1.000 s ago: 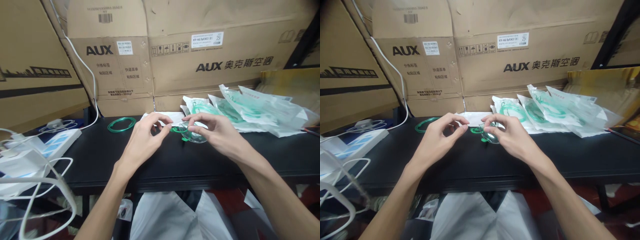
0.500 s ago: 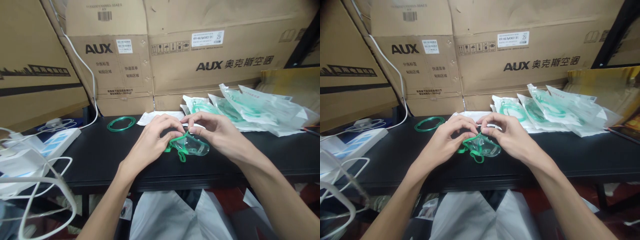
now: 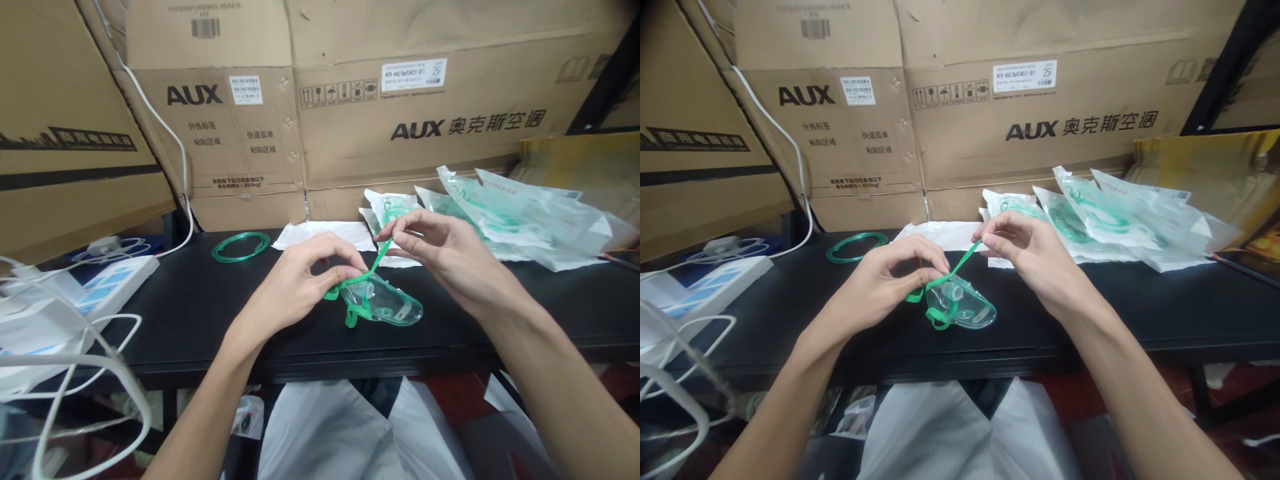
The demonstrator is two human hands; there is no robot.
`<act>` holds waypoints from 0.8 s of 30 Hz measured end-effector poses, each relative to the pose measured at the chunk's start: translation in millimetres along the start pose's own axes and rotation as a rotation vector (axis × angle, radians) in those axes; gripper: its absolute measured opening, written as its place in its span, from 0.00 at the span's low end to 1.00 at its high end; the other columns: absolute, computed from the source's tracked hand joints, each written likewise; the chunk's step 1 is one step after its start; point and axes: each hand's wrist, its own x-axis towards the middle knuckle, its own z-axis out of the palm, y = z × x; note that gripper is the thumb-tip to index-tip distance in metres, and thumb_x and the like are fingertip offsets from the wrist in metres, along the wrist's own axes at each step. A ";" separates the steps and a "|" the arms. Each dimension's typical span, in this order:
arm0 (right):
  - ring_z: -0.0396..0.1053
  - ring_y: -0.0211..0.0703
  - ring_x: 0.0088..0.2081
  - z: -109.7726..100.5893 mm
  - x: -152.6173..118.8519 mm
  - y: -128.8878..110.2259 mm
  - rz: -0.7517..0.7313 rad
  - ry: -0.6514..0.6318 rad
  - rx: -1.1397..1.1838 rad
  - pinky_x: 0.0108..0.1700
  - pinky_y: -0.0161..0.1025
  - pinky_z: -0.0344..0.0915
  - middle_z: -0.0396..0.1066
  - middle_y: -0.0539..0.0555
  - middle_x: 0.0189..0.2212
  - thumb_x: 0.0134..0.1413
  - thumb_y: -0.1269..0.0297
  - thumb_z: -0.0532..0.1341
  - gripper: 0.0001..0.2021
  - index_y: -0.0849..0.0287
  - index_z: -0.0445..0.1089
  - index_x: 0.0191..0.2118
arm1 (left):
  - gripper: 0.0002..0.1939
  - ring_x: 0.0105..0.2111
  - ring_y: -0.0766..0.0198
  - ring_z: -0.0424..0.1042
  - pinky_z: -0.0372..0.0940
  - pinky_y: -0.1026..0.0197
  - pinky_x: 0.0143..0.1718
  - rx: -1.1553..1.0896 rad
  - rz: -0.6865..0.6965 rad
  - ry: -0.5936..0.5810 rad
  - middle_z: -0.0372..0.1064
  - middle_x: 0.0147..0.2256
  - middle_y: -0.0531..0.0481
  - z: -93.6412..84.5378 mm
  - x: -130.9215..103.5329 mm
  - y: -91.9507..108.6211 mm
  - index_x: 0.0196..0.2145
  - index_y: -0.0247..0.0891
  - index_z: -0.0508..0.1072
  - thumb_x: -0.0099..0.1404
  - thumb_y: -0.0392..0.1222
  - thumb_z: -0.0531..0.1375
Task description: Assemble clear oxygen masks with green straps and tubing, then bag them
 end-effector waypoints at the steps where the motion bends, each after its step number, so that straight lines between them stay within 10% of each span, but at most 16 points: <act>1: 0.71 0.50 0.47 -0.1 0.6 0.9 0.007 0.010 0.014 0.49 0.46 0.71 0.75 0.54 0.42 0.57 0.59 0.70 0.07 0.54 0.74 0.34 | 0.05 0.43 0.59 0.73 0.64 0.59 0.47 0.003 -0.006 -0.010 0.76 0.41 0.48 -0.4 -0.2 -0.1 0.37 0.40 0.78 0.70 0.41 0.63; 14: 0.71 0.46 0.42 -1.6 5.6 12.1 0.027 0.228 0.047 0.42 0.45 0.75 0.71 0.53 0.38 0.54 0.59 0.71 0.08 0.55 0.74 0.33 | 0.03 0.40 0.60 0.73 0.64 0.60 0.44 -0.011 -0.072 -0.145 0.76 0.38 0.50 -2.5 -2.2 -5.5 0.36 0.40 0.77 0.69 0.40 0.63; 24: 0.71 0.48 0.42 22.6 -6.2 -12.6 -0.157 0.010 -0.202 0.47 0.45 0.69 0.74 0.53 0.37 0.62 0.65 0.64 0.03 0.54 0.74 0.35 | 0.13 0.42 0.58 0.75 0.65 0.60 0.42 0.108 -0.152 -0.092 0.79 0.42 0.51 2.9 -4.1 -6.8 0.46 0.46 0.80 0.69 0.52 0.62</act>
